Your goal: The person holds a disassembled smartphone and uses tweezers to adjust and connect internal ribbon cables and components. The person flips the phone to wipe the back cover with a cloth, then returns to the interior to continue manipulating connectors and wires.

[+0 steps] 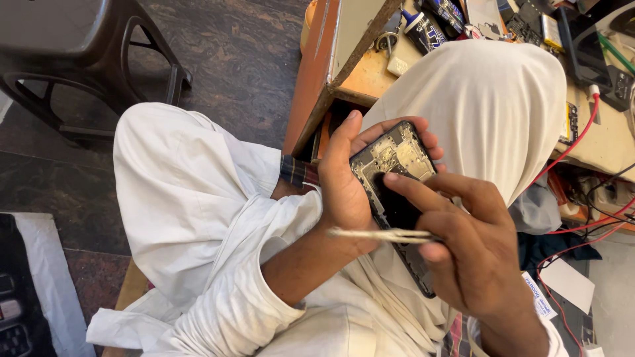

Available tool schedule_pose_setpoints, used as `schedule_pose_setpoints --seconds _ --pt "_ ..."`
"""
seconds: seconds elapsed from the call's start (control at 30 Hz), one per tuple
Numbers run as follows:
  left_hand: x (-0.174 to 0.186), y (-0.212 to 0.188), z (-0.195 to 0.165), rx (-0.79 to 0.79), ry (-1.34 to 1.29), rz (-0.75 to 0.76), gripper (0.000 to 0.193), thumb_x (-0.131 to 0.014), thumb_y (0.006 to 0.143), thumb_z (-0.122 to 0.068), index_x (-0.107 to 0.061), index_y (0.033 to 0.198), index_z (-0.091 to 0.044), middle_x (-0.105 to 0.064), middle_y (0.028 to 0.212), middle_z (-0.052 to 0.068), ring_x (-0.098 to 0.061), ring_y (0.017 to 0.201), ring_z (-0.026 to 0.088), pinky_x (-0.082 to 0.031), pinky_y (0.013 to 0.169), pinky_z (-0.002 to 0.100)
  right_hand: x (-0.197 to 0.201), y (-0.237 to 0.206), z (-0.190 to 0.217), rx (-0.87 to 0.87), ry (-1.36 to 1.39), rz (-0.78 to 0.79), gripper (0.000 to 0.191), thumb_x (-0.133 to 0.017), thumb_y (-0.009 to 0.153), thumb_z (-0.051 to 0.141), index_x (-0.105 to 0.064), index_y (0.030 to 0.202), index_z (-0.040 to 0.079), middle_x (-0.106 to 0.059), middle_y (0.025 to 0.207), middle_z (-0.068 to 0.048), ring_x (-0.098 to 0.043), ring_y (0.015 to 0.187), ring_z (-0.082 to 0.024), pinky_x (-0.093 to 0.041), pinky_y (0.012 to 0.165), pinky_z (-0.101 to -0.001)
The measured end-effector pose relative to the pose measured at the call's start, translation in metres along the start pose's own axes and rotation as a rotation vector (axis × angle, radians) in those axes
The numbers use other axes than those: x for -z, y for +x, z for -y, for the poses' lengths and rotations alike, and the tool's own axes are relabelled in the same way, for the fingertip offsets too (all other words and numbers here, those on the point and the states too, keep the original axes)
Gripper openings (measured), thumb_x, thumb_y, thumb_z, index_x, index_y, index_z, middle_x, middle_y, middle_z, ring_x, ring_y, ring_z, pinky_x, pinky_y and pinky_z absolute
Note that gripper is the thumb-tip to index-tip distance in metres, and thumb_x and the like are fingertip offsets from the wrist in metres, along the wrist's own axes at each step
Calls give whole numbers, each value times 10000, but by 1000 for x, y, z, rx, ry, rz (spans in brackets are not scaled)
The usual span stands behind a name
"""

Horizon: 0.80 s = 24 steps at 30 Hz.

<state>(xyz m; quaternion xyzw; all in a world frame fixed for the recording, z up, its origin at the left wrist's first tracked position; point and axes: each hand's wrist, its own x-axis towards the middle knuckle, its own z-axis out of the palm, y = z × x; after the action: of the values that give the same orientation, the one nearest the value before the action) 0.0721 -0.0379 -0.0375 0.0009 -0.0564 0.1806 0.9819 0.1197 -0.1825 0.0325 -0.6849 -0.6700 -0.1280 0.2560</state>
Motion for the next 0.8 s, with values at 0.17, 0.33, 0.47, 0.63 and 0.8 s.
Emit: schedule_pose_setpoints --seconds 0.17,0.33,0.47,0.63,0.8 --pt "-2 -1 3 -17 72 -57 658 -383 1118 -533 -610 1226 75 -675 1071 182 -663 1002 282 -554 959 429 -3 17 12 -24 -56 39 272 -530 1038 266 -547 888 40 -707 1272 -134 -621 1071 -333 -442 910 -445" --pt "-2 -3 2 -12 87 -76 660 -377 1111 -539 -608 1215 71 -677 1056 185 -667 984 290 -559 943 440 -6 14 12 -46 -73 24 246 -527 1050 237 -556 904 41 -710 1261 -121 -618 1063 -324 -443 927 -446" --pt "-2 -1 0 2 64 -59 659 -372 1128 -528 -609 1228 79 -679 1058 188 -668 978 295 -562 948 452 0 2 10 -130 -80 -10 242 -500 1072 233 -550 924 48 -713 1285 -83 -616 1120 -306 -419 982 -432" --pt "-1 0 -3 18 65 -62 668 -366 1118 -528 -609 1224 84 -681 1054 191 -672 983 289 -563 950 450 -2 -2 6 -138 -117 7 238 -517 1047 239 -576 923 45 -694 1331 -118 -597 1171 -323 -376 992 -454" --pt "-1 -3 -4 -1 49 -3 669 -391 1135 -529 -605 1234 97 -677 1061 200 -665 981 302 -563 940 447 -7 0 10 -77 -165 41 221 -560 999 257 -580 903 60 -668 1369 -112 -583 1202 -333 -374 995 -482"
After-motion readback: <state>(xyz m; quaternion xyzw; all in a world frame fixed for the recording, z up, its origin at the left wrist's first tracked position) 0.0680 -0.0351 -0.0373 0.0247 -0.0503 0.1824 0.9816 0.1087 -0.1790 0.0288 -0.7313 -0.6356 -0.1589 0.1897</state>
